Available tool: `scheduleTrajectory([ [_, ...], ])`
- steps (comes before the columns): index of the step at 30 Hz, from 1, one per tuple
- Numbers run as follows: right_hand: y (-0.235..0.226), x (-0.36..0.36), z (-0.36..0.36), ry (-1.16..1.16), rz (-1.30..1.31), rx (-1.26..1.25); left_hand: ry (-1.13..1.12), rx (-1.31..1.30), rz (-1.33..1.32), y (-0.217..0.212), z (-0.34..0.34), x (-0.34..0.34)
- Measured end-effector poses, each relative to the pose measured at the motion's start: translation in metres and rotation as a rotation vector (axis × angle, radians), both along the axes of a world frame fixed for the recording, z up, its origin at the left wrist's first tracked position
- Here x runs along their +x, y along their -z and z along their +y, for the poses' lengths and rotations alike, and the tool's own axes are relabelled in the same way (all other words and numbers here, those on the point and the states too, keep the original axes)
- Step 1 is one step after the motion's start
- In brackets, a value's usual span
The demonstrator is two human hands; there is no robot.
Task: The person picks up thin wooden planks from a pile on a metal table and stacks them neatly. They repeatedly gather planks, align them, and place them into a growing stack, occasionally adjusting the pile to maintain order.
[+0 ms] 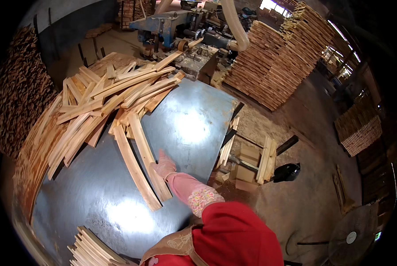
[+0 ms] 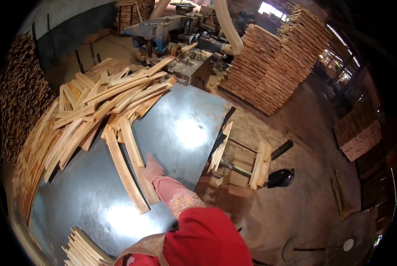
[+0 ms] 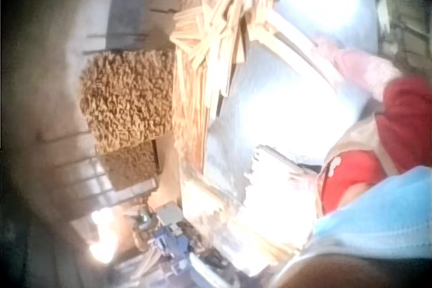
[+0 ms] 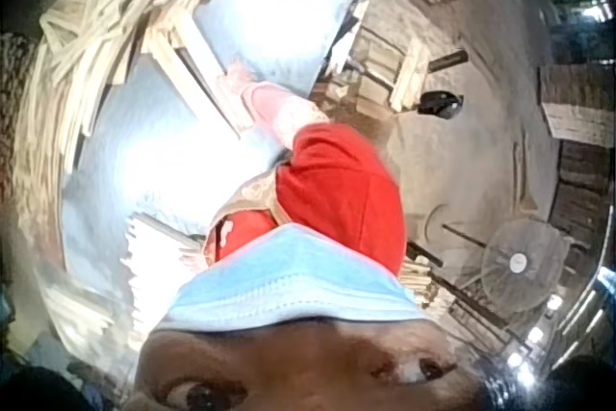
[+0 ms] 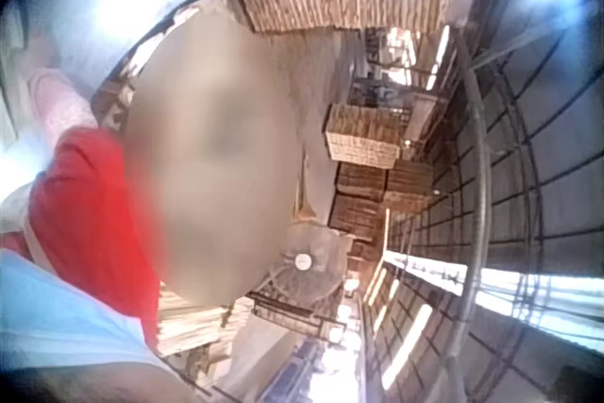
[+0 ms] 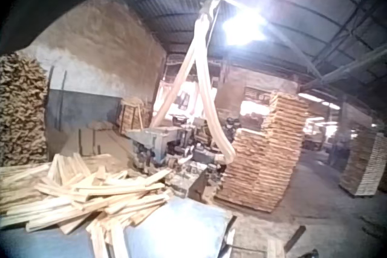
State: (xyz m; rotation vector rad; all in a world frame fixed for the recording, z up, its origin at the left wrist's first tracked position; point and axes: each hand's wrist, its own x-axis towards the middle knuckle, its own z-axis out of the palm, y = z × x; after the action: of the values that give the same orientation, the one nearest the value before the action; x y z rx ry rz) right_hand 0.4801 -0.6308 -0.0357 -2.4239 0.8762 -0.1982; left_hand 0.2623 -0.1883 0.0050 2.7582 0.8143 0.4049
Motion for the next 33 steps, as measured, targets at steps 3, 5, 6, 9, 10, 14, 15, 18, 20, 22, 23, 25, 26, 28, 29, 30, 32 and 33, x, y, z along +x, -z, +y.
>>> scheduleTrajectory([
  [3, -0.023, 0.024, -0.011, 0.046, 0.147, 0.483, 0.224, -0.189, -0.083, 0.017, -0.014, 0.035],
  [5, 0.036, 0.017, -0.019, -0.105, -0.023, 0.594, 0.419, -0.501, -0.087, 0.028, -0.057, 0.075],
  [6, 0.041, 0.013, 0.0, -0.106, -0.13, 0.665, 0.399, -0.737, 0.086, -0.008, -0.095, 0.095],
  [9, 0.041, -0.024, 0.064, -0.325, -0.257, 0.823, 0.51, -1.065, 0.117, 0.005, -0.16, 0.146],
  [10, 0.001, -0.035, 0.081, -0.478, -0.072, 0.867, 0.523, -1.028, 0.17, 0.012, -0.171, 0.156],
  [14, -0.002, -0.047, 0.075, -0.348, -0.207, 0.621, 0.651, -0.579, 0.627, -0.013, -0.216, 0.18],
  [15, 0.02, -0.033, 0.067, -0.257, -0.353, 0.388, 0.69, -0.522, 0.461, 0.0, -0.219, 0.177],
  [18, 0.014, 0.0, 0.033, -0.049, -0.173, 0.296, 0.737, -0.503, 0.029, 0.061, -0.211, 0.154],
  [20, 0.023, 0.025, 0.023, 0.131, 0.003, 0.755, 0.66, -0.63, 0.128, 0.05, -0.229, 0.16],
  [22, 0.076, 0.026, 0.041, 0.027, -0.096, 0.964, 0.644, -0.713, 0.232, 0.048, -0.25, 0.167],
  [23, 0.024, 0.02, 0.079, -0.07, -0.061, 1.047, 0.55, -0.635, 0.25, 0.047, -0.234, 0.177],
  [25, 0.042, 0.017, 0.106, 0.158, -0.122, 1.1, 0.505, -0.515, 0.351, 0.035, -0.239, 0.181],
  [26, 0.047, 0.013, 0.107, 0.047, -0.04, 1.093, 0.529, -0.495, 0.337, 0.035, -0.231, 0.181],
  [28, 0.013, -0.002, 0.113, -0.205, 0.136, 1.071, 0.6, -0.864, 0.378, 0.036, -0.194, 0.181],
  [29, 0.012, -0.01, 0.119, -0.272, 0.111, 1.034, 0.638, -1.055, 0.4, 0.036, -0.178, 0.177],
  [30, 0.011, -0.019, 0.125, -0.334, 0.079, 0.994, 0.672, -1.289, 0.386, 0.036, -0.165, 0.171],
  [32, -0.001, -0.029, 0.139, -0.502, 0.064, 0.892, 0.578, -1.622, 0.381, 0.05, -0.126, 0.156],
  [33, -0.021, -0.035, 0.143, -0.542, 0.086, 0.887, 0.522, -1.787, 0.374, 0.055, -0.107, 0.144],
])
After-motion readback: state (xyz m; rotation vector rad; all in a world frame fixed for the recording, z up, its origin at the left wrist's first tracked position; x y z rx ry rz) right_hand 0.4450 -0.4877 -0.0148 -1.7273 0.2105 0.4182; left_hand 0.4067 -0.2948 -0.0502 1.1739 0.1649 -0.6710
